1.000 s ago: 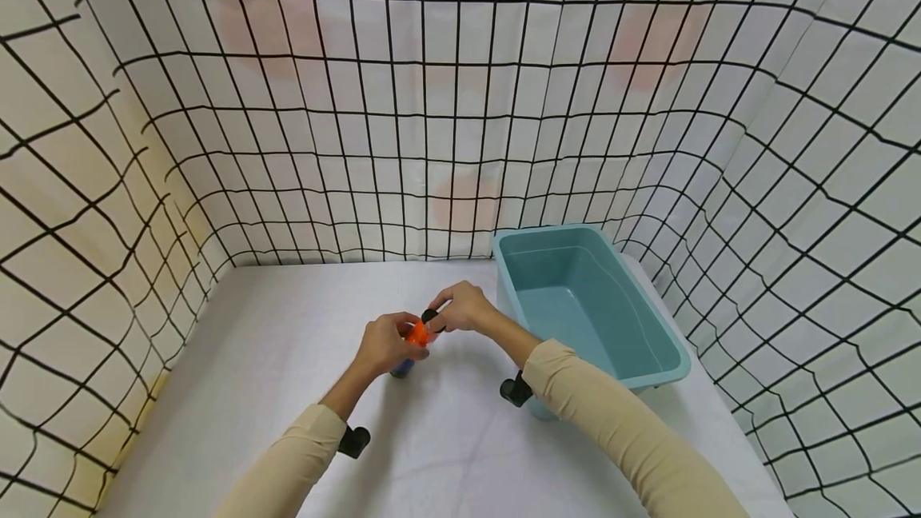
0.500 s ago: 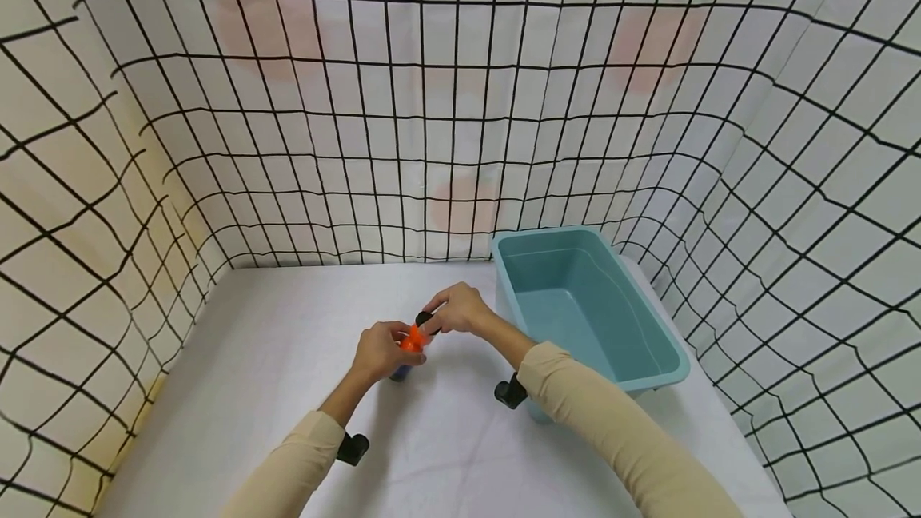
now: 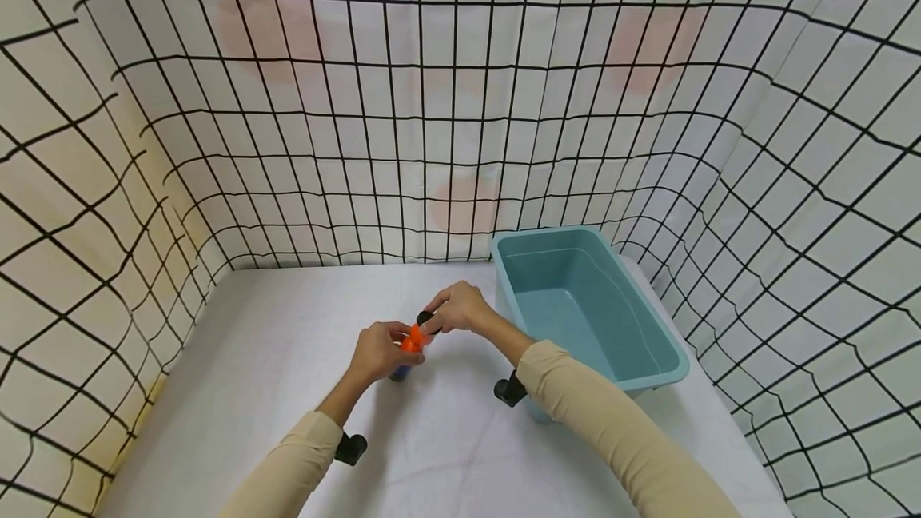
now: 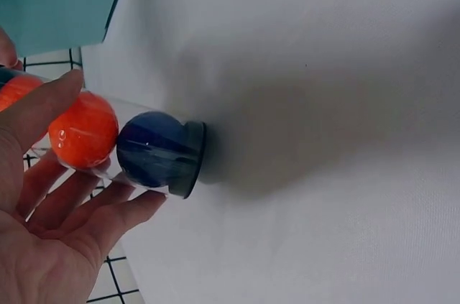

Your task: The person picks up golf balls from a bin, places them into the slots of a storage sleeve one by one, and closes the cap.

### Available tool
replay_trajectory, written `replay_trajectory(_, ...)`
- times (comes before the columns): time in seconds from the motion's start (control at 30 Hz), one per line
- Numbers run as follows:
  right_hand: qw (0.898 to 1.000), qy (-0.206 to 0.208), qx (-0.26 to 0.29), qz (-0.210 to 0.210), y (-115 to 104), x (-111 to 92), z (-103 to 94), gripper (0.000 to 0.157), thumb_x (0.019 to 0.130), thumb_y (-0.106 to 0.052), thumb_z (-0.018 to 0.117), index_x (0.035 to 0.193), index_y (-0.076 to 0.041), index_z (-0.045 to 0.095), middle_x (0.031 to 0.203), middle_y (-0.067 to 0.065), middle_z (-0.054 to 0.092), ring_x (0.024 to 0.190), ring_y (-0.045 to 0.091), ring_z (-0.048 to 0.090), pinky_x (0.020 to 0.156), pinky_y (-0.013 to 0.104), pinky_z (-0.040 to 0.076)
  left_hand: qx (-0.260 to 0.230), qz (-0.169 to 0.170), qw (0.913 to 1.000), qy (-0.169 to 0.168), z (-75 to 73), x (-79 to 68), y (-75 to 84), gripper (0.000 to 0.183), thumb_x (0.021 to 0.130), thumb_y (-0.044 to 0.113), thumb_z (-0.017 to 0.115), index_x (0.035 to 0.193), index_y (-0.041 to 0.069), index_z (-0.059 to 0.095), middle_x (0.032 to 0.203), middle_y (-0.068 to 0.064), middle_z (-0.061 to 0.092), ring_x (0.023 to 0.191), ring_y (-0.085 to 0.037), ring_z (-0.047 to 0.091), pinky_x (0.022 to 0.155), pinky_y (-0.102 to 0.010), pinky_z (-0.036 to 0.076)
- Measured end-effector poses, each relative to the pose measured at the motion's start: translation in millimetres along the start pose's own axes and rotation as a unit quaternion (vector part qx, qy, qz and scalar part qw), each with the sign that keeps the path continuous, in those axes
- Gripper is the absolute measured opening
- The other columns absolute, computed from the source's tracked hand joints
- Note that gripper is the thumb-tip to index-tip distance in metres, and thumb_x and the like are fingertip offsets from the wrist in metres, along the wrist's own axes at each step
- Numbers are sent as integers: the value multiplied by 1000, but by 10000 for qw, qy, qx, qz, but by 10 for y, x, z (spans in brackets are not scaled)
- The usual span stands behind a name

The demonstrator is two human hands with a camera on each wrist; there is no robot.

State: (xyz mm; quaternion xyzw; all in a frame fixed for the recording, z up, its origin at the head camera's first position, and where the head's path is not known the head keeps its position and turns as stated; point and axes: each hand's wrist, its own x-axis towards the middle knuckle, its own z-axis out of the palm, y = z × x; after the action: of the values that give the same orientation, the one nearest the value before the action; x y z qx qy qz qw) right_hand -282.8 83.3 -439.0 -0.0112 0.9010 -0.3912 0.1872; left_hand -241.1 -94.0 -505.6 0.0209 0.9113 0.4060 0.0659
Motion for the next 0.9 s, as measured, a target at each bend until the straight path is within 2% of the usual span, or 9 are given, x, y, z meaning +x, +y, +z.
replay_trajectory(0.27,9999,63,-127,33,-21,10,-5,33,71,-29,93,99,-15,82,98,7,75,69,16,72,72,31,54,-7,117,9999,53,-20,-2,-1,44,71,22,93,109,5,76,103,-15,76,90,-27,70,75,-38,60)
replay_trajectory(0.53,9998,60,-186,7,-39,7,15,33,72,-30,93,100,-15,82,98,8,74,68,16,71,71,31,55,-79,-20,9999,75,-20,-17,-11,44,73,21,92,110,5,76,104,-15,76,91,-26,69,77,-38,61)
replay_trajectory(0.9,9999,87,32,39,-46,23,23,30,72,-26,93,97,-14,82,103,11,74,68,18,72,73,32,58,-90,47,9999,60,-32,-28,-5,45,72,23,92,110,4,75,103,-15,76,89,-25,69,76,-37,61)
